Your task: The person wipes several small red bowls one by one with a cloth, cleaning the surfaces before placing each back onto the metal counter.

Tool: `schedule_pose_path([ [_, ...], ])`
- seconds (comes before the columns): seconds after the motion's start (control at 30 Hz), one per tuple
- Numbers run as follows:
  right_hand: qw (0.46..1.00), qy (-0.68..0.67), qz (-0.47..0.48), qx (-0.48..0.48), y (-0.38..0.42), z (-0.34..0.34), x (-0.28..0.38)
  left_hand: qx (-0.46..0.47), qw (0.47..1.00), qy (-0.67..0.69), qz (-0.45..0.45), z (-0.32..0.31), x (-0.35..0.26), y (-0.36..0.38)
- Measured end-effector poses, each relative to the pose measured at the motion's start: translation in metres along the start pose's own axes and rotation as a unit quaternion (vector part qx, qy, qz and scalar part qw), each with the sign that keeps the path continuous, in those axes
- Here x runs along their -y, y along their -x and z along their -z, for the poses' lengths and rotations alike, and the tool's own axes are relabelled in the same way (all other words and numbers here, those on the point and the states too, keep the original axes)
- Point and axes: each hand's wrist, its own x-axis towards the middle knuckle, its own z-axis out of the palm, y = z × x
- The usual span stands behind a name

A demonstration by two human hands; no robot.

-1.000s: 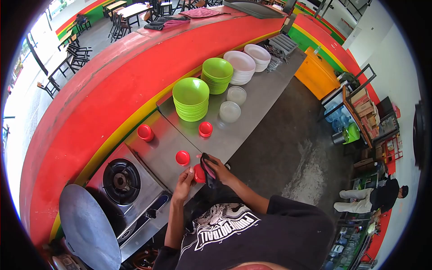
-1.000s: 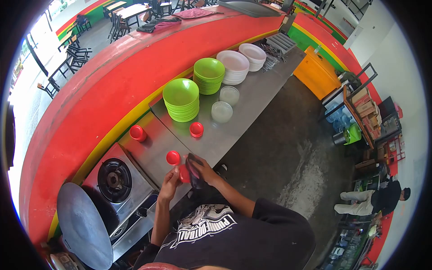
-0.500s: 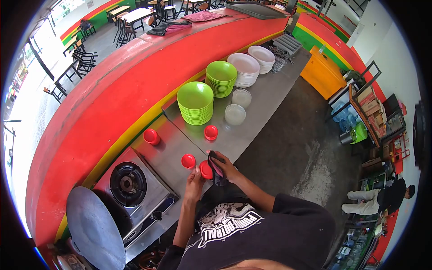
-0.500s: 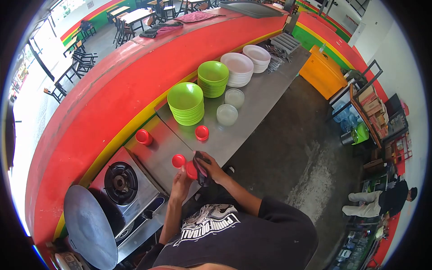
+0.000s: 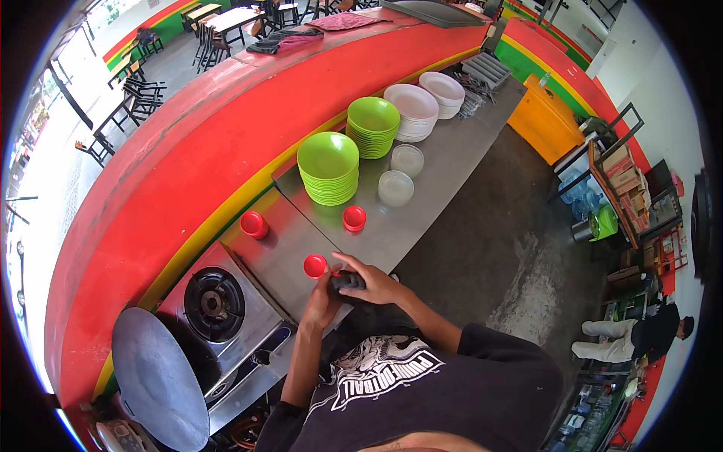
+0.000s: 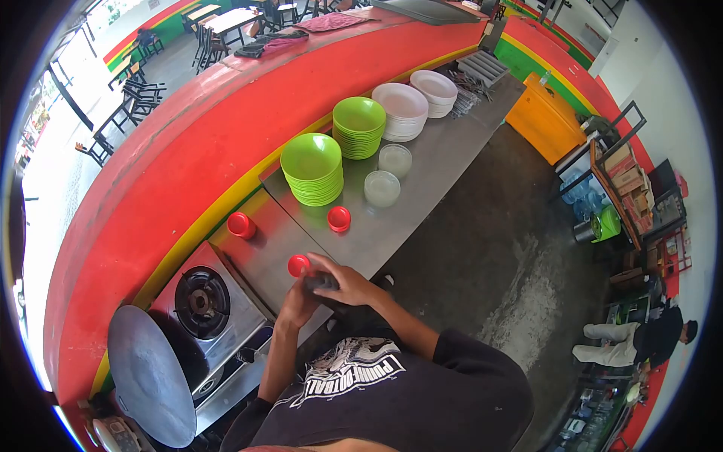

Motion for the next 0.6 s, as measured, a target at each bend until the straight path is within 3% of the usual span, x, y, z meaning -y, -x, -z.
schedule_pose_path([
  [0.07, 0.998, 0.032, 0.048, 0.027, -0.002, -0.008, -0.002, -0.002, 0.998, 0.064, -0.018, -0.011, -0.004, 0.006],
  [0.23, 0.998, 0.030, 0.006, 0.053, -0.001, -0.013, 0.004, 0.032, 0.986, 0.145, -0.072, -0.031, -0.021, 0.015],
  [0.37, 0.990, 0.107, 0.048, 0.083, 0.003, -0.019, 0.014, 0.008, 0.986, 0.113, -0.123, -0.029, -0.019, 0.012],
  [0.5, 0.972, 0.120, -0.111, 0.169, 0.000, -0.018, 0.022, -0.018, 0.990, 0.084, -0.114, -0.026, -0.018, 0.011],
  [0.6, 0.981, 0.009, -0.069, 0.183, 0.001, -0.012, 0.024, 0.002, 0.989, 0.086, -0.123, -0.023, -0.021, 0.014],
])
